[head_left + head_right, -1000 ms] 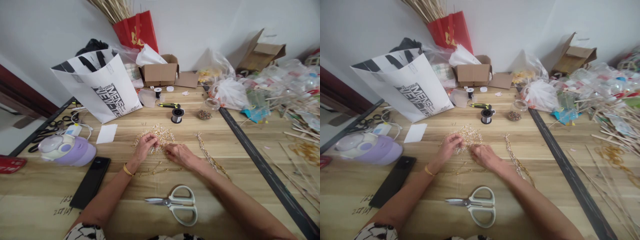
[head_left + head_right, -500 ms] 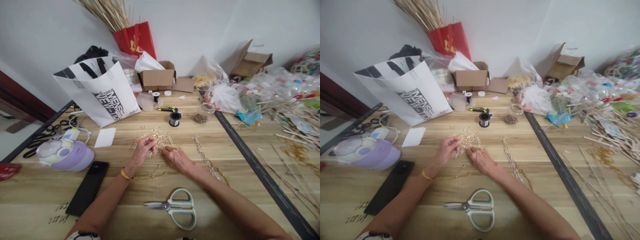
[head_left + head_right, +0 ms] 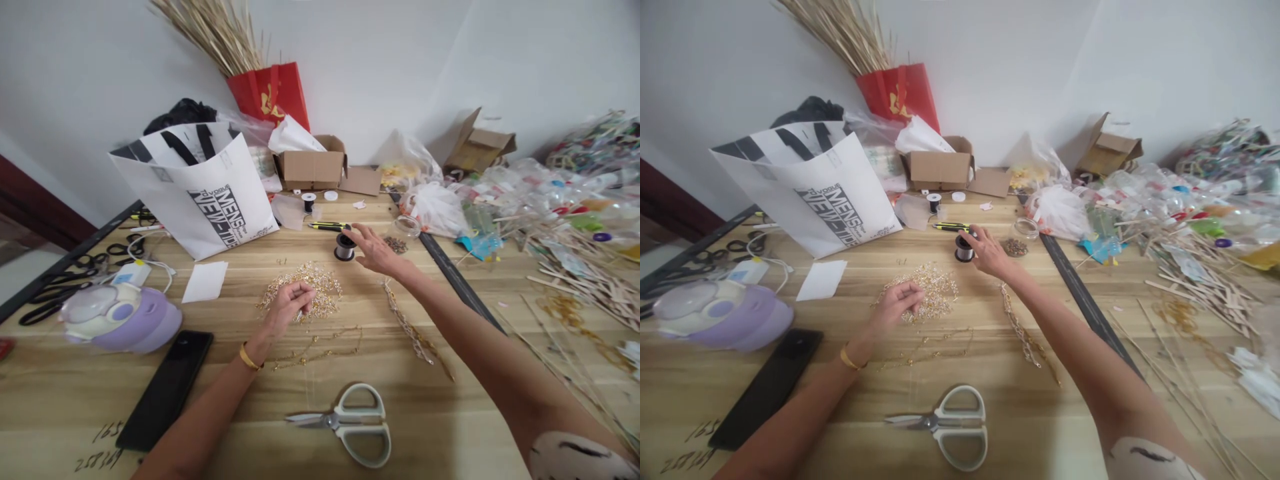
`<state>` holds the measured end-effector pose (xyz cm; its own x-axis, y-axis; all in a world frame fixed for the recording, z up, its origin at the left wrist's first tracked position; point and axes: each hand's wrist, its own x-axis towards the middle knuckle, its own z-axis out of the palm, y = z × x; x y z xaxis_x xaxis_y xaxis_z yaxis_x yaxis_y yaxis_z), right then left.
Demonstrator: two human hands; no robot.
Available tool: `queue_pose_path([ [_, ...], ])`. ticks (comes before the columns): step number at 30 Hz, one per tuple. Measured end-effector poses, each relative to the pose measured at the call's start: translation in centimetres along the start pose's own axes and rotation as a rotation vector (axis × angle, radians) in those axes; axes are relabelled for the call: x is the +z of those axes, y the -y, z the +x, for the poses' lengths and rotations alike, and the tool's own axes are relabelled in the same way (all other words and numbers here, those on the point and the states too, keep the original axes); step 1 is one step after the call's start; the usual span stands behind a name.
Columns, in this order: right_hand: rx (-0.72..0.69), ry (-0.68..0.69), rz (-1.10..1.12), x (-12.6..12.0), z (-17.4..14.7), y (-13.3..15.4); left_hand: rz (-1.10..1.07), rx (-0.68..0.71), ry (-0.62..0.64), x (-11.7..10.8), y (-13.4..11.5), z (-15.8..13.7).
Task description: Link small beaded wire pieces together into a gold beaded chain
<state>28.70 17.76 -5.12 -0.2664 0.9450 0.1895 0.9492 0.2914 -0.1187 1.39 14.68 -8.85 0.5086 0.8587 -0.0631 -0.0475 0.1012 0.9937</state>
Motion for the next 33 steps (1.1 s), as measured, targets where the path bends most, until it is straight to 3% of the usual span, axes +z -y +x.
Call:
queue_pose_path([
  [5,-0.087,0.207,-0.124,-0.7,3.7,-0.7,0.043,0.015,0.064,-0.2,-0.8,0.0],
  [8,-0.016,0.314,-0.146,-1.1,4.5,-0.6,0.059,0.022,0.087,-0.2,-1.7,-0.2],
  [14,0.205,0.306,-0.208,-1.8,4.7,-1.7,0.026,0.055,0.18,-0.5,-2.3,-0.6],
  [21,0.009,0.392,-0.118,-1.7,4.5,-2.3,-0.096,0.058,0.32,-1.2,-2.6,-1.1],
  [27,0.262,0.306,-0.215,-2.0,4.4,-1.3,-0.072,0.049,0.417,-1.6,-3.3,-1.5],
  [33,0.04,0.363,-0.177,-2.0,4.4,-1.4,-0.109,0.062,0.49,-1.9,-3.2,-1.5],
])
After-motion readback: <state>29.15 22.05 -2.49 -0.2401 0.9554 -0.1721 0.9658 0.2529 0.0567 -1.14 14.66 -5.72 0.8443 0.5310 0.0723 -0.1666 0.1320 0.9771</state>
